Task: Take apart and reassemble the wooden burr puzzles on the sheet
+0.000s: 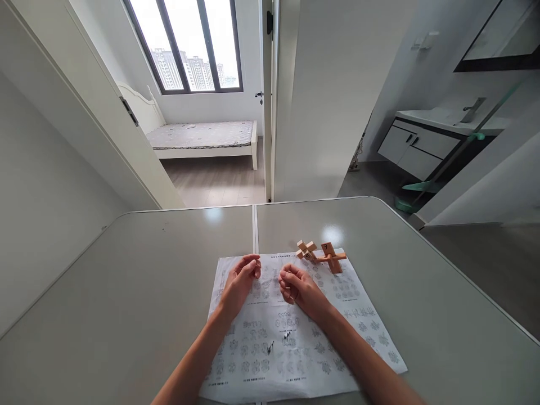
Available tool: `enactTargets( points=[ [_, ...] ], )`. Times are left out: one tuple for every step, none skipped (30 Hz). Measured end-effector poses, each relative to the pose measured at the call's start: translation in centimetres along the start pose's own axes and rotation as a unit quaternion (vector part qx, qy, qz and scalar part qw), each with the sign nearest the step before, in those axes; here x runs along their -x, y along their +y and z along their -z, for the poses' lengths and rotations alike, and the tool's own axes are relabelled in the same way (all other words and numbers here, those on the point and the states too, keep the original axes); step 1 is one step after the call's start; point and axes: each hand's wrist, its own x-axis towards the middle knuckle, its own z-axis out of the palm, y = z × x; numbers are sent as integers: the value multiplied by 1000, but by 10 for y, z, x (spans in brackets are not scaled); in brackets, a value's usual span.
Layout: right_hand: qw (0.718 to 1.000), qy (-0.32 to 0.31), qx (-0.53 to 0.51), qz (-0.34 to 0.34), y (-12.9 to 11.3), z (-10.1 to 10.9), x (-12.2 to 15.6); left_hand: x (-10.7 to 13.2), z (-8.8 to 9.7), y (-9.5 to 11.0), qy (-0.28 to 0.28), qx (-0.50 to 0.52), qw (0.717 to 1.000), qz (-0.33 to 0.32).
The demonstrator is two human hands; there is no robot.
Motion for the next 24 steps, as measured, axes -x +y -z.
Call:
enactTargets(
  points=[
    [1000,-1,3,2,1,0,-1,0,0,0,1,-2,1000,0],
    [1000,-1,6,5,2,1,-1,0,0,0,2,-5,1000,0],
    [1000,-1,7,7,2,1,-2,0,0,0,4,-7,1000,-1],
    [1000,-2,8,8,3,1,-2,0,0,0,6,-9,1000,-1],
    [1000,-3,9,9,4,1,-3,-1,0,0,7,-10,1000,-2],
    [1000,-4,10,10,4,1,-3,-1,0,1,8,-10,1000,-2],
    [1000,-5,10,10,5,1,-4,-1,0,1,8,-10,1000,-2],
    [1000,-5,10,10,5,1,-4,-1,0,2,8,-10,1000,-2],
    [1000,-5,10,11,6,1,-4,0,0,2,8,-10,1000,-2],
    [1000,-5,10,11,6,1,-4,0,-1,3,7,-9,1000,-1],
    [1000,-5,10,12,6,1,-4,0,-1,4,6,-9,1000,0],
    [1000,-5,10,14,6,1,-4,1,-1,5,6,-8,1000,1],
    [1000,-5,10,15,6,0,-4,1,-1,5,5,-7,1000,1],
    [1000,-5,10,16,6,0,-4,1,-1,5,6,-6,1000,1],
    [1000,-4,10,17,6,0,-4,1,-1,5,6,-5,1000,1],
    [1000,-4,9,18,6,-1,-4,1,-1,5,7,-4,1000,1],
    [1000,-4,9,19,7,-1,-4,1,-1,5,7,-4,1000,1],
    [1000,-4,8,19,7,-1,-4,1,0,4,8,-3,1000,1],
    [1000,-4,7,19,7,-1,-4,1,0,4,8,-2,1000,1],
    [1000,-5,7,18,7,-1,-4,1,1,3,8,-1,1000,2],
    [1000,-6,6,18,8,-1,-4,1,1,3,8,0,1000,2],
    [1000,-6,5,17,8,0,-4,1,2,3,8,1,1000,3],
    [1000,-7,4,16,9,0,-4,1,2,3,9,3,1000,4],
    [1000,-7,3,16,10,1,-4,1,2,2,10,4,1000,4]
  ],
)
